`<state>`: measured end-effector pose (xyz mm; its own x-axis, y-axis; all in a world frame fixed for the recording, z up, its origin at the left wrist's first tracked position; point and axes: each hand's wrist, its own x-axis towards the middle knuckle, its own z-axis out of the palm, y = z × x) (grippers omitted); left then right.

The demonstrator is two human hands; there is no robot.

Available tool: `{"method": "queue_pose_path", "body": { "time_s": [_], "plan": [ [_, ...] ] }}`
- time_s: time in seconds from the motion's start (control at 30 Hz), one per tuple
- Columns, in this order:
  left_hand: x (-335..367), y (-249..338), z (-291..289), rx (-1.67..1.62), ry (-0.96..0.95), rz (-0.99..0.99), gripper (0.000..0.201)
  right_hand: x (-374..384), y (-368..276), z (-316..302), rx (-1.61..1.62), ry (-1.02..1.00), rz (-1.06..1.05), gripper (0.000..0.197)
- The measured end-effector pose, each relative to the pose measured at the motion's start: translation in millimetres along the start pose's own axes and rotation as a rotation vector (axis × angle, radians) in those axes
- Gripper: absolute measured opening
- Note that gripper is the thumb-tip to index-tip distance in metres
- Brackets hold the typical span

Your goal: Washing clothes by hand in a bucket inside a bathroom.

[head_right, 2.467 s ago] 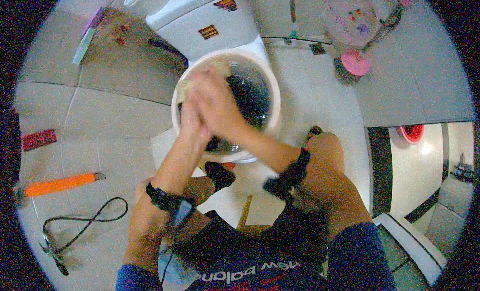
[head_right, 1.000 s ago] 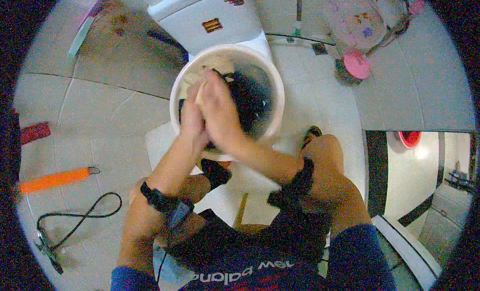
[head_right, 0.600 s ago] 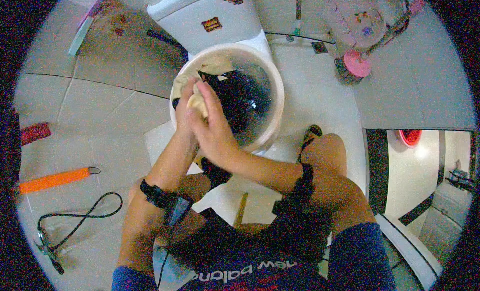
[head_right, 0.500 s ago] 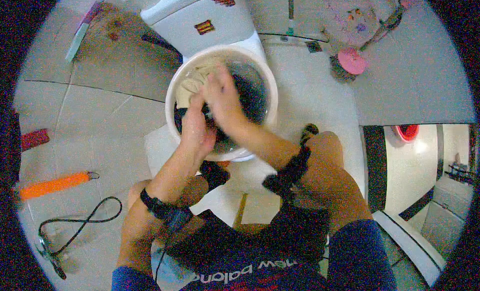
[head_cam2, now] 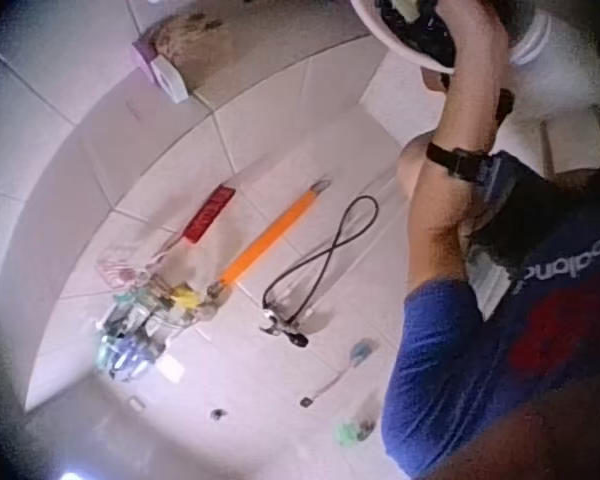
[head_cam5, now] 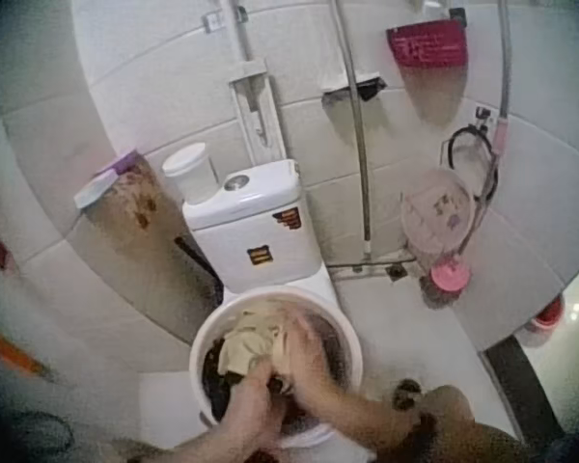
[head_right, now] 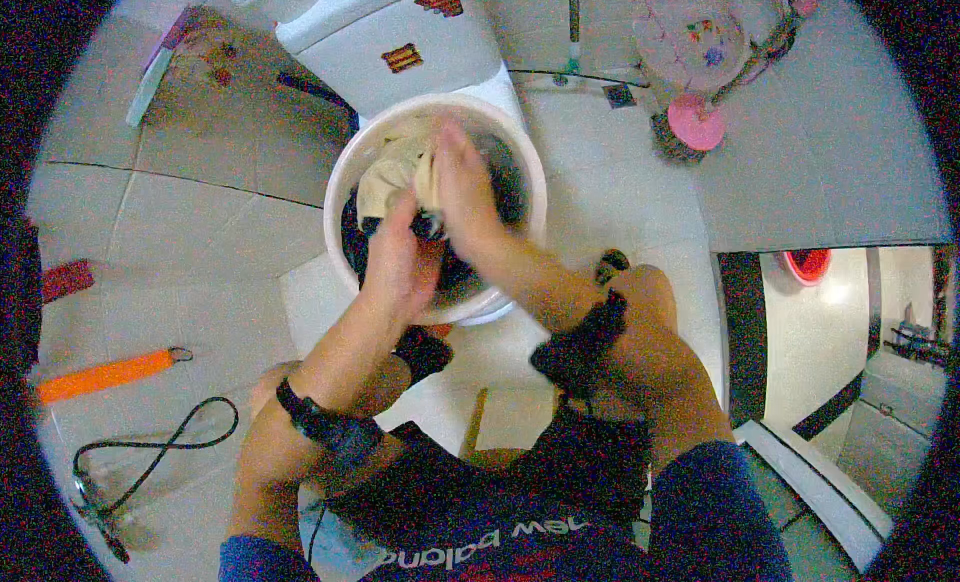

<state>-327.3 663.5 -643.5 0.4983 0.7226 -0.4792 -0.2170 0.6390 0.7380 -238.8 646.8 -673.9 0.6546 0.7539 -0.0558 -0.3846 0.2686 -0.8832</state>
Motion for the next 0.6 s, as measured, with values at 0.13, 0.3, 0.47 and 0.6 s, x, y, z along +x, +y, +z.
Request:
{"method": "queue_pose_path", "body": {
  "time_s": [0.13, 0.3, 0.47, 0.6],
  "plan": [
    [35, 29, -51, 0.093, -0.015, 0.038, 0.033, -54, 17, 38, -0.445, -0.164, -0.434, 0.048],
    [-8, 4, 3, 0.044, 0.037, 0.047, 0.046, 11, 1, 14, 0.160, 0.081, 0.030, 0.050],
    [59, 28, -99, -0.074, -0.450, 0.047, 0.044, -59, 4, 49, -0.417, -0.162, -0.487, 0.045],
    [1, 0, -4, -0.002, 0.030, 0.038, 0.049, -5, 1, 13, 0.018, 0.029, 0.018, 0.042]
  ]
}}
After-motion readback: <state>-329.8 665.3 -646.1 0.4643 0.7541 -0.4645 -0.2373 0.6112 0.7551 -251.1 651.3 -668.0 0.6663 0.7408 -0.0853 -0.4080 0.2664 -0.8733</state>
